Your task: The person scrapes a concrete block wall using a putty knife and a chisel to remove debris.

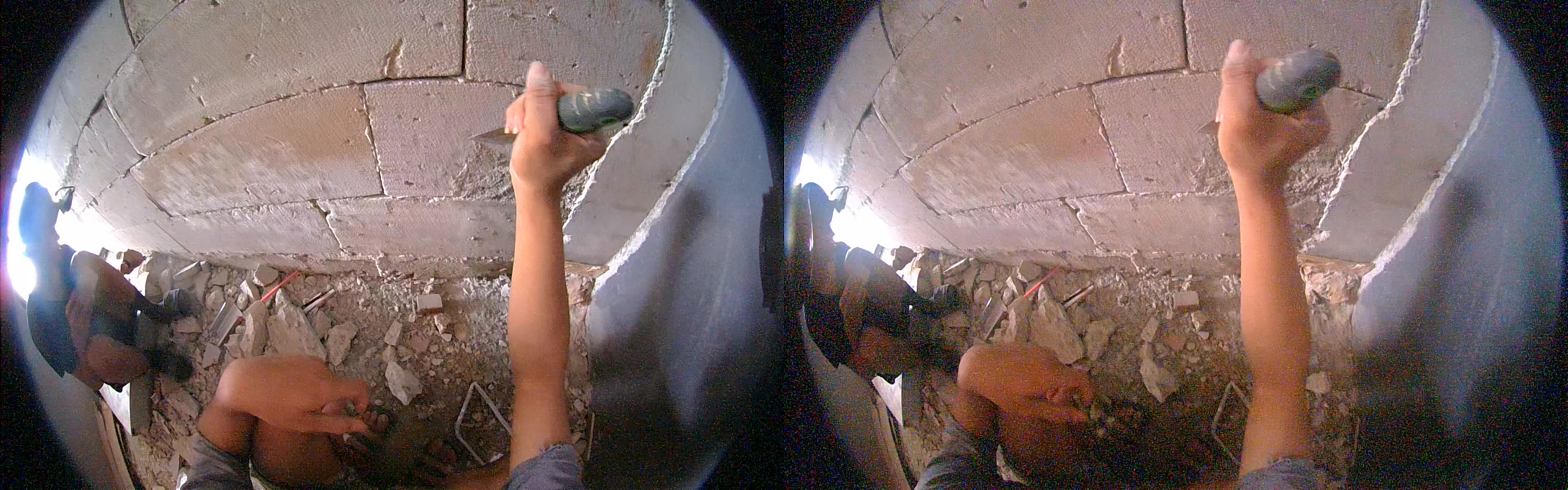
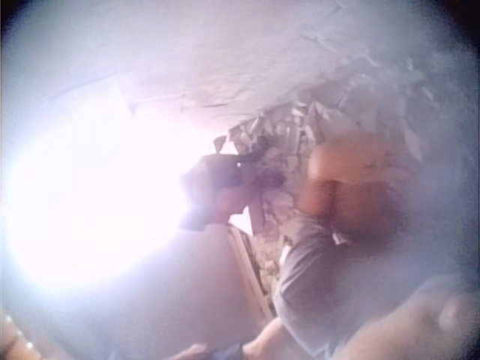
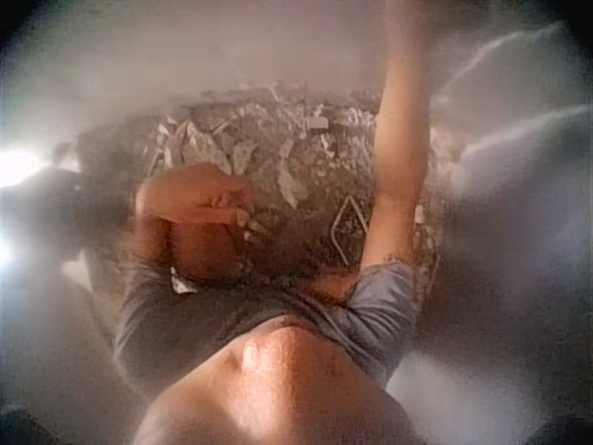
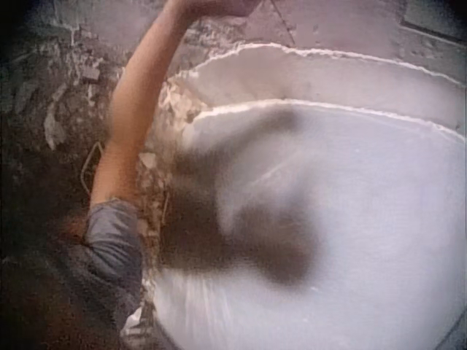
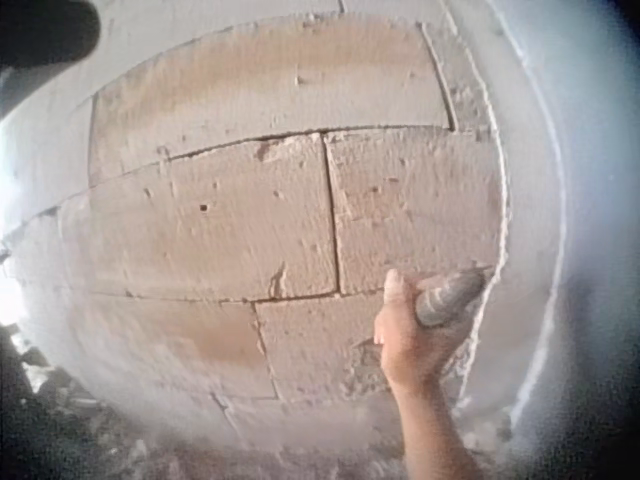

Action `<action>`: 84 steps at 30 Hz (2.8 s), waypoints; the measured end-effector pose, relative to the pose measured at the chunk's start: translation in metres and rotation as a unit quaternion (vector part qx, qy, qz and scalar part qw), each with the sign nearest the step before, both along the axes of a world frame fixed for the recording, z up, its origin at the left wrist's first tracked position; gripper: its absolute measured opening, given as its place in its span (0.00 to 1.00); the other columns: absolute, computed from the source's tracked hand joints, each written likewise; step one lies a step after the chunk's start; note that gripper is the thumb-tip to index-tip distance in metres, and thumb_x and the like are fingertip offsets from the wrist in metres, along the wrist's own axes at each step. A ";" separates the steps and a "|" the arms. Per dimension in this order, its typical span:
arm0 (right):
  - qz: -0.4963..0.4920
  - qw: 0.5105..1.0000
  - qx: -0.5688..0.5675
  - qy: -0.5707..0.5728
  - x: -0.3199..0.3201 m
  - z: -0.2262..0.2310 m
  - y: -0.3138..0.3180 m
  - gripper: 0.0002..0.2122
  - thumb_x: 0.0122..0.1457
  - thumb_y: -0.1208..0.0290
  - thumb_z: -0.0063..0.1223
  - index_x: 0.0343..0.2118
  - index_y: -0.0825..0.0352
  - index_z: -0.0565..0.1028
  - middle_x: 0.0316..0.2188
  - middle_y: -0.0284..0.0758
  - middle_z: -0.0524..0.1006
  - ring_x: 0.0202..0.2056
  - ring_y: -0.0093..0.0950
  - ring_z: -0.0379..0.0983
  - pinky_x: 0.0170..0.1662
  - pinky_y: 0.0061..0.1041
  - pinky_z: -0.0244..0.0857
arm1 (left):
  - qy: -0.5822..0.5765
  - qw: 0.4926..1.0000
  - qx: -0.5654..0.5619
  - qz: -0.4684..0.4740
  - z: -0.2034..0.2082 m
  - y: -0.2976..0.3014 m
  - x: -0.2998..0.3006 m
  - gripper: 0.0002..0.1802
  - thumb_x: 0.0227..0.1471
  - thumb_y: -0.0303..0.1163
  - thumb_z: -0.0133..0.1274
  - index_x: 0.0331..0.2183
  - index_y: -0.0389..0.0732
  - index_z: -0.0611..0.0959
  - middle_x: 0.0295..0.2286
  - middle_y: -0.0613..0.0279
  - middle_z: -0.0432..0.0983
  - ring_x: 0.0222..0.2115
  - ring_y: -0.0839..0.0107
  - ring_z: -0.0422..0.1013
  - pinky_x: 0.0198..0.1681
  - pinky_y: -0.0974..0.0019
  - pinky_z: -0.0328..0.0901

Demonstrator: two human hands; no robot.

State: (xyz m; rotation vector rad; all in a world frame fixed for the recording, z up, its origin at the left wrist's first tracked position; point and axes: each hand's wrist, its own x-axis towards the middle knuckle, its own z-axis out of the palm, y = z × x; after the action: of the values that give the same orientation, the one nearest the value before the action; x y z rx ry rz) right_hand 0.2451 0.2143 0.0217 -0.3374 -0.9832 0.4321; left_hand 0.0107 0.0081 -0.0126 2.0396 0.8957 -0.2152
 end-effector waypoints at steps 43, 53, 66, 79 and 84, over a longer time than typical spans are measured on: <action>-0.012 1.000 0.022 -0.018 -0.003 -0.013 0.022 0.13 0.54 0.66 0.61 0.17 0.62 0.71 0.12 0.27 0.72 0.13 0.17 0.65 0.20 0.19 0.60 | -0.019 0.999 0.046 0.001 0.010 -0.008 0.004 0.18 0.57 0.49 0.47 0.35 0.44 0.74 0.18 0.53 0.73 0.22 0.48 0.72 0.23 0.51 0.63; -0.035 0.998 0.052 -0.030 -0.001 -0.014 0.020 0.12 0.56 0.70 0.59 0.19 0.63 0.70 0.12 0.28 0.71 0.13 0.17 0.66 0.17 0.18 0.59 | -0.005 0.999 0.037 -0.011 0.013 -0.008 0.002 0.19 0.57 0.50 0.46 0.35 0.43 0.74 0.20 0.52 0.74 0.23 0.48 0.72 0.26 0.50 0.64; -0.057 0.998 0.023 -0.029 0.021 -0.015 0.022 0.14 0.56 0.73 0.58 0.17 0.64 0.65 0.10 0.31 0.68 0.12 0.20 0.64 0.17 0.22 0.60 | -0.006 0.999 0.036 -0.006 0.013 -0.011 0.003 0.18 0.58 0.49 0.46 0.36 0.43 0.74 0.20 0.50 0.74 0.24 0.47 0.72 0.26 0.51 0.65; -0.112 0.989 0.028 -0.091 0.028 -0.046 0.051 0.13 0.57 0.72 0.56 0.20 0.65 0.65 0.11 0.30 0.68 0.12 0.20 0.64 0.16 0.21 0.58 | 0.008 0.998 0.059 -0.033 0.014 -0.012 0.009 0.18 0.57 0.50 0.47 0.36 0.45 0.74 0.20 0.53 0.75 0.23 0.48 0.72 0.25 0.51 0.64; -0.106 0.989 0.030 -0.098 0.021 -0.031 0.033 0.13 0.55 0.70 0.60 0.16 0.63 0.70 0.13 0.25 0.71 0.16 0.15 0.67 0.21 0.19 0.60 | -0.005 0.998 0.060 -0.007 0.018 -0.014 0.008 0.18 0.57 0.50 0.47 0.36 0.44 0.74 0.19 0.52 0.74 0.22 0.48 0.72 0.24 0.50 0.64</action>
State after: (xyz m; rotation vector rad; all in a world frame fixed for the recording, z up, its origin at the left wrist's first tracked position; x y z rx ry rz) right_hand 0.2664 0.2474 -0.0093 -0.4318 -1.1366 0.1785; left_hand 0.0184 -0.0057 0.0053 2.1563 0.9069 -0.1626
